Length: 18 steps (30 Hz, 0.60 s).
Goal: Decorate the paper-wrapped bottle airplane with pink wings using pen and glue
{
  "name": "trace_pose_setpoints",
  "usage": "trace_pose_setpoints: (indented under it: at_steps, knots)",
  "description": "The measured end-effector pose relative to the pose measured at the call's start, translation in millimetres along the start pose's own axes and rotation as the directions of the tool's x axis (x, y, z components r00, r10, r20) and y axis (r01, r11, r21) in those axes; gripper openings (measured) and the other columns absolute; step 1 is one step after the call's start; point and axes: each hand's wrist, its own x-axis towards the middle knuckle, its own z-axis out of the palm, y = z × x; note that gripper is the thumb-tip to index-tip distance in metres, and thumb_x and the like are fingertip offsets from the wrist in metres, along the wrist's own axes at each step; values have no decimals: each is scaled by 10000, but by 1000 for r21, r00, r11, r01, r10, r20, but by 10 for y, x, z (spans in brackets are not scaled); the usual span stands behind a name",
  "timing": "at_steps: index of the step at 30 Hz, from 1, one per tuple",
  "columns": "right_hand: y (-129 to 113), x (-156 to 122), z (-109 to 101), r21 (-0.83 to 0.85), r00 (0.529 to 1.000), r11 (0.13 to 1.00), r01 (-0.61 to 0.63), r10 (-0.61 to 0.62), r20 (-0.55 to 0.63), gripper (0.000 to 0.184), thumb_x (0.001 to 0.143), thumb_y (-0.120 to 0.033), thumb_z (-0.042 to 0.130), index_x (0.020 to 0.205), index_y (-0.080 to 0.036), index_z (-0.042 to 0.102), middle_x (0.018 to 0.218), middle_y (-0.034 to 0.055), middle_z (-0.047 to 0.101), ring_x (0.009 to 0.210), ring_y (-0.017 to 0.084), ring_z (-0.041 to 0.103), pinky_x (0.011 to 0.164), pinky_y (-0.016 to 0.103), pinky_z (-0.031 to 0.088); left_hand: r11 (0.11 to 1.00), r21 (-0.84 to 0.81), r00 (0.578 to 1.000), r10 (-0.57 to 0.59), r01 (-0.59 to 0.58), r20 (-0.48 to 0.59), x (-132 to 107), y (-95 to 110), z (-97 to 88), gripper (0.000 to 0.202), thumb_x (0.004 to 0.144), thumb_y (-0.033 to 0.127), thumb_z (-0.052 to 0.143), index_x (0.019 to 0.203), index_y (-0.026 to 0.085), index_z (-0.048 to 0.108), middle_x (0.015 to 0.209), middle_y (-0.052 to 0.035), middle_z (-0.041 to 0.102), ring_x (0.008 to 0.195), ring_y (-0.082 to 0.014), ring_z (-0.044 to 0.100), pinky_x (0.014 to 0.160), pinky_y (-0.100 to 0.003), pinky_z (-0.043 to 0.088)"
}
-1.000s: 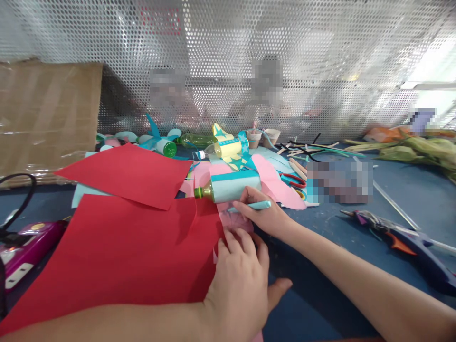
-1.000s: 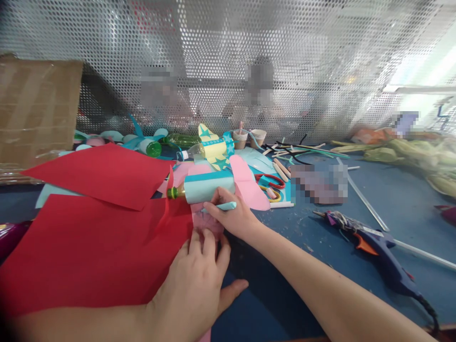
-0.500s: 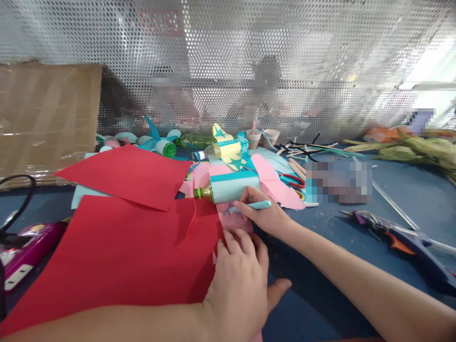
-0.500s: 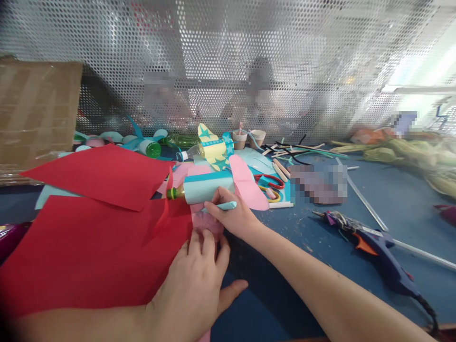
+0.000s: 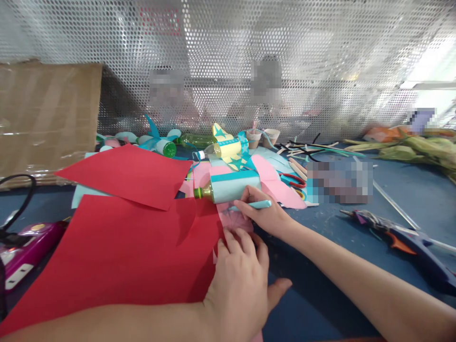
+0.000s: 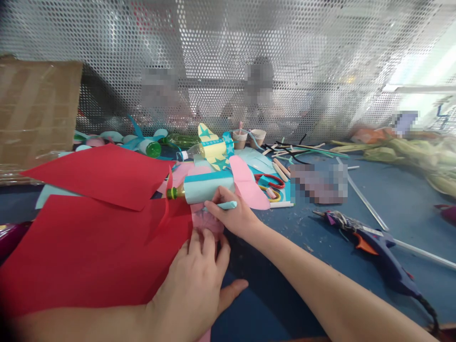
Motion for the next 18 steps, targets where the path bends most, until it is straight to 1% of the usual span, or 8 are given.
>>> trace_pose_setpoints:
  at_steps: [6, 9, 13, 16, 18]
  knots:
    - [-26, 1, 7, -40, 999, 999, -23, 23, 23, 216, 799, -346, 557, 682, -226, 422, 543, -65, 511, 511, 112, 459, 527, 258, 384, 1000, -18, 1000, 2, -2, -1, 5, 1, -2, 731, 821, 667, 483, 1195, 55, 627, 1116, -314, 640, 1032, -459, 622, 772, -520, 540]
    - [-31, -2, 2, -43, 1000, 999, -7, 8, 10, 205, 793, -339, 562, 682, -221, 436, 560, -58, 527, 525, 112, 468, 537, 258, 386, 1000, -13, 1000, -3, 3, -4, 11, 2, -4, 733, 817, 671, 481, 1188, 57, 632, 1112, -311, 644, 1033, -462, 621, 771, -518, 541]
    - [-31, -10, -7, -8, 998, 1000, -30, 30, 52, 202, 793, -319, 557, 680, -224, 420, 512, -76, 498, 477, 102, 448, 500, 244, 370, 1000, -4, 1000, 8, -8, -4, 14, 1, -9, 730, 823, 672, 467, 1190, 63, 631, 1110, -306, 648, 1027, -458, 626, 771, -514, 542]
    - [-34, -13, -12, -14, 999, 1000, -23, 23, 30, 207, 788, -327, 565, 675, -221, 428, 523, -70, 513, 492, 103, 463, 513, 244, 382, 1000, -2, 1000, 9, -9, 10, 9, 3, -16, 732, 818, 675, 472, 1186, 64, 634, 1110, -307, 648, 1032, -462, 624, 773, -514, 542]
    - [-36, -10, -12, -7, 999, 999, -35, 35, 36, 208, 783, -318, 566, 668, -223, 420, 505, -75, 500, 480, 101, 458, 509, 243, 380, 1000, -3, 1000, 7, -7, 10, 7, 3, -16, 732, 818, 674, 473, 1187, 63, 633, 1108, -308, 649, 1030, -460, 626, 776, -515, 542]
